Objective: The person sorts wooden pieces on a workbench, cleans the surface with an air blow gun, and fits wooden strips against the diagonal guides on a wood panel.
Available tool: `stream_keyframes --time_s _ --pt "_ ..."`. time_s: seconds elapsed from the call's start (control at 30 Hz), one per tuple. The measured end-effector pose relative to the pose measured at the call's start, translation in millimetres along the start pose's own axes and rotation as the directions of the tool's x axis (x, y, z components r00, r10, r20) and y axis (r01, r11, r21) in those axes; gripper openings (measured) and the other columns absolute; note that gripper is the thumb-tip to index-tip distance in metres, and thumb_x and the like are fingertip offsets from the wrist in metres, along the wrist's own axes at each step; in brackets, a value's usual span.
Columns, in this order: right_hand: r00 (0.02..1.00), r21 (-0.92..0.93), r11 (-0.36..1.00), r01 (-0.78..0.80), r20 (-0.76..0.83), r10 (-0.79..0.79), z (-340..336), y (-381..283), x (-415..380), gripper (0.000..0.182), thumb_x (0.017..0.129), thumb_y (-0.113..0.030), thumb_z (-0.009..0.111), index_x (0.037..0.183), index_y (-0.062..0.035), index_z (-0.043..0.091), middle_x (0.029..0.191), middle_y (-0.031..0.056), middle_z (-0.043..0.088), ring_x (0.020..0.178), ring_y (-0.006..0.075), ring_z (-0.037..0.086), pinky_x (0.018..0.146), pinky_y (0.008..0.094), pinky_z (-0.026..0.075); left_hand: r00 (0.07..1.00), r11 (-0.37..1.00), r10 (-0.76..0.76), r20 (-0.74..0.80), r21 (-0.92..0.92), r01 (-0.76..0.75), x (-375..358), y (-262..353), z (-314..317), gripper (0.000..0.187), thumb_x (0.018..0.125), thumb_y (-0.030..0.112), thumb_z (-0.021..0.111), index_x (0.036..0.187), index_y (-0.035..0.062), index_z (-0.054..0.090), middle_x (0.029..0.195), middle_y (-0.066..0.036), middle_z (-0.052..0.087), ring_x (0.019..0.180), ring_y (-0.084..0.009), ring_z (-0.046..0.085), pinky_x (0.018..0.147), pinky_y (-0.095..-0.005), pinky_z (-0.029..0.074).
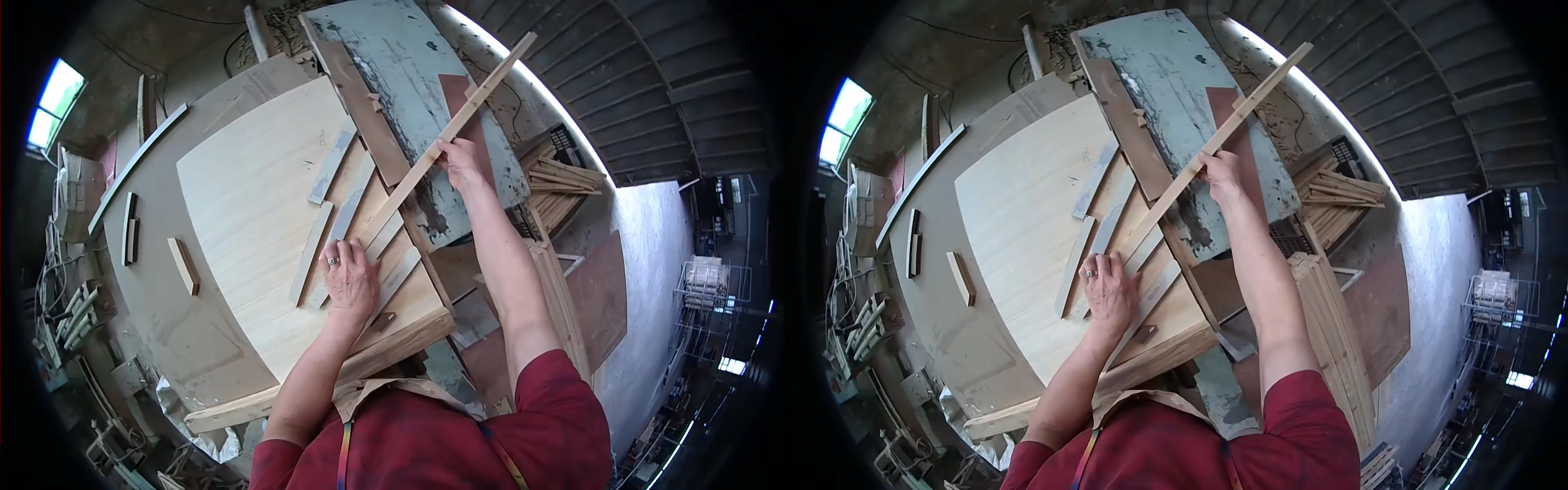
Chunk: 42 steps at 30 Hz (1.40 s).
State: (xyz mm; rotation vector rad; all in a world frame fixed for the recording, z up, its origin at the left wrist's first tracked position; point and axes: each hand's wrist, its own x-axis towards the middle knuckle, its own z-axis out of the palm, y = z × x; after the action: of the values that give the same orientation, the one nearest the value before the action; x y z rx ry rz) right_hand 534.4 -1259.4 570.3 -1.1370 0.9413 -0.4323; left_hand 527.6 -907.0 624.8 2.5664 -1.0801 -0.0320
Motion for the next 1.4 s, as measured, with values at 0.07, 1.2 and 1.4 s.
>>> stream_keyframes --time_s 0.07,1.2,1.4 --pt "1.000 0.015 1.000 -0.020 -0.013 0.020 3 6 6 0.018 0.099 -0.012 0.071 0.112 0.0001 0.068 0.102 0.0113 0.072 0.092 0.0237 0.071 0.083 0.0425 0.060 1.000 1.000 -0.016 -0.005 -0.008 0.016 -4 -2 1 0.066 0.080 0.028 0.082 0.130 -0.0059 0.056 0.120 -0.021 0.056 0.125 -0.0400 0.050 0.106 -0.0528 0.038" --pt "0.955 0.211 0.961 0.176 0.202 -0.219 -81 -40 -84 0.021 0.101 -0.009 0.068 0.120 0.0004 0.063 0.108 0.0093 0.070 0.104 0.0266 0.072 0.099 0.0442 0.057 0.985 0.998 -0.008 -0.171 0.059 0.019 4 2 28 0.052 0.078 0.027 0.083 0.114 -0.0050 0.062 0.122 -0.023 0.058 0.125 -0.0396 0.051 0.107 -0.0490 0.039" --pt "0.890 0.255 0.944 0.208 0.352 -0.291 -101 -19 -177 0.025 0.102 -0.007 0.064 0.125 0.0027 0.061 0.114 0.0106 0.070 0.117 0.0250 0.068 0.106 0.0414 0.053 0.988 0.998 0.014 -0.152 0.066 -0.004 6 2 22 0.051 0.079 0.026 0.083 0.115 -0.0042 0.062 0.120 -0.023 0.058 0.123 -0.0396 0.051 0.106 -0.0496 0.040"
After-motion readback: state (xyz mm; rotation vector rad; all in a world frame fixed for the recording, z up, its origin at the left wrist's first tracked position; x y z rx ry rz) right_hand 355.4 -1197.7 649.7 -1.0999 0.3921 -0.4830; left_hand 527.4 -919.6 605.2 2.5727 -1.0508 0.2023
